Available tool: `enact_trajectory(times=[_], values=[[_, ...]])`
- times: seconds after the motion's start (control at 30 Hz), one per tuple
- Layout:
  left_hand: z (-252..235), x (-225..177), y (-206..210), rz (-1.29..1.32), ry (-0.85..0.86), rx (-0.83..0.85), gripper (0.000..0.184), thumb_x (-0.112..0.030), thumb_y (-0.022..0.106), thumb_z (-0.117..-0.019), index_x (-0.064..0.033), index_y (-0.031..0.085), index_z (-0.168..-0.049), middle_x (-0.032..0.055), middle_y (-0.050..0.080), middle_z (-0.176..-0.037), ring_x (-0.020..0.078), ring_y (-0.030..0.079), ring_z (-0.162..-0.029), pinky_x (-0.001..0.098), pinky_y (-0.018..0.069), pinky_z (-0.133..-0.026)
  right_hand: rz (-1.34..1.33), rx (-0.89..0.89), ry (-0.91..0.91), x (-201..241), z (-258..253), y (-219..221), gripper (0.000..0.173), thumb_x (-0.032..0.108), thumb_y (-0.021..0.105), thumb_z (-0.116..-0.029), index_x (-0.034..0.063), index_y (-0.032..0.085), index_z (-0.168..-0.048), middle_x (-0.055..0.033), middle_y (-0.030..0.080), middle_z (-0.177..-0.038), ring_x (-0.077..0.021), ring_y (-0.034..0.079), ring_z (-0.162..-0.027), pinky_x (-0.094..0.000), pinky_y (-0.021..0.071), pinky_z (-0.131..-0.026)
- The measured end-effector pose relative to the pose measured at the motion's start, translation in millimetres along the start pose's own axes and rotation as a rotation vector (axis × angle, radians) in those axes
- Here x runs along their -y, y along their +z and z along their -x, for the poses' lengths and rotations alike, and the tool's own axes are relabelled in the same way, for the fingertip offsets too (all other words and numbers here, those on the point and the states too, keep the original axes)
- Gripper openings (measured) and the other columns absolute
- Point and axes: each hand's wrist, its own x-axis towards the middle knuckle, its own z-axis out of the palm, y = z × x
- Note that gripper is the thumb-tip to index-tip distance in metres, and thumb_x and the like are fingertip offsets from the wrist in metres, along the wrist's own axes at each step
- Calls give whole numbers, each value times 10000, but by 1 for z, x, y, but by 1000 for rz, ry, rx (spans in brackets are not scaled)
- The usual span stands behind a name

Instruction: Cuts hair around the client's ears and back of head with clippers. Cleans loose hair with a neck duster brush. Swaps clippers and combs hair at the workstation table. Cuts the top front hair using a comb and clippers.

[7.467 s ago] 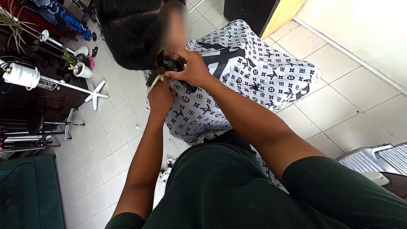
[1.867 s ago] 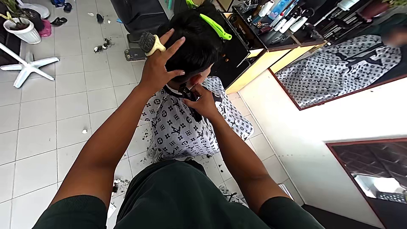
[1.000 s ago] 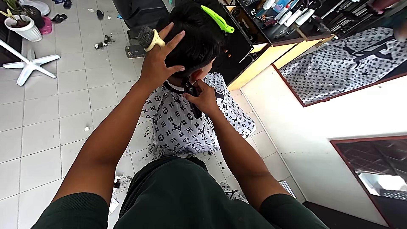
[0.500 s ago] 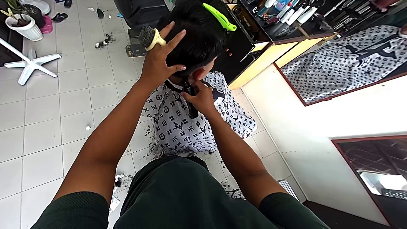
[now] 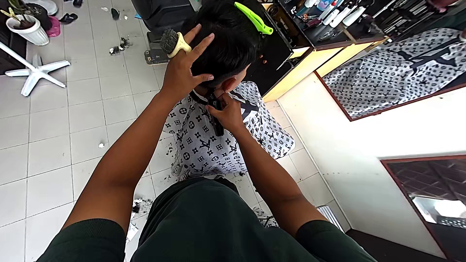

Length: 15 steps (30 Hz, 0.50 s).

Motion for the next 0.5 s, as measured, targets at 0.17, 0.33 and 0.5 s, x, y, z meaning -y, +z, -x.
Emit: enact_trajectory(times=[0.17, 0.33, 0.5], values=[[0, 1, 0, 14, -3, -3, 780, -278, 831, -851, -137, 489, -1537, 177, 324, -1651, 349, 491, -1401, 460, 437, -1102, -7, 21, -5, -3, 2, 4, 405, 319, 816, -855, -1, 630, -1019, -69, 625, -772, -133, 574, -629, -338, 502, -615], [0, 0, 0, 9, 1, -8, 777, -274, 837, -845, -133, 499, -1530, 181, 330, -1647, 339, 464, -1428, 453, 419, -1124, -14, -17, -17, -2, -2, 5, 409, 329, 820, -852, -1, 640, -1011, -74, 612, -811, -128, 545, -638, -331, 480, -616], [0, 2, 1, 13, 9, -13, 771, -280, 834, -848, -140, 501, -1529, 183, 334, -1644, 336, 450, -1440, 443, 412, -1133, 21, 1, 37, 1, 0, 6, 404, 335, 814, -862, 6, 636, -1015, -54, 601, -744, -133, 546, -614, -349, 484, -607]])
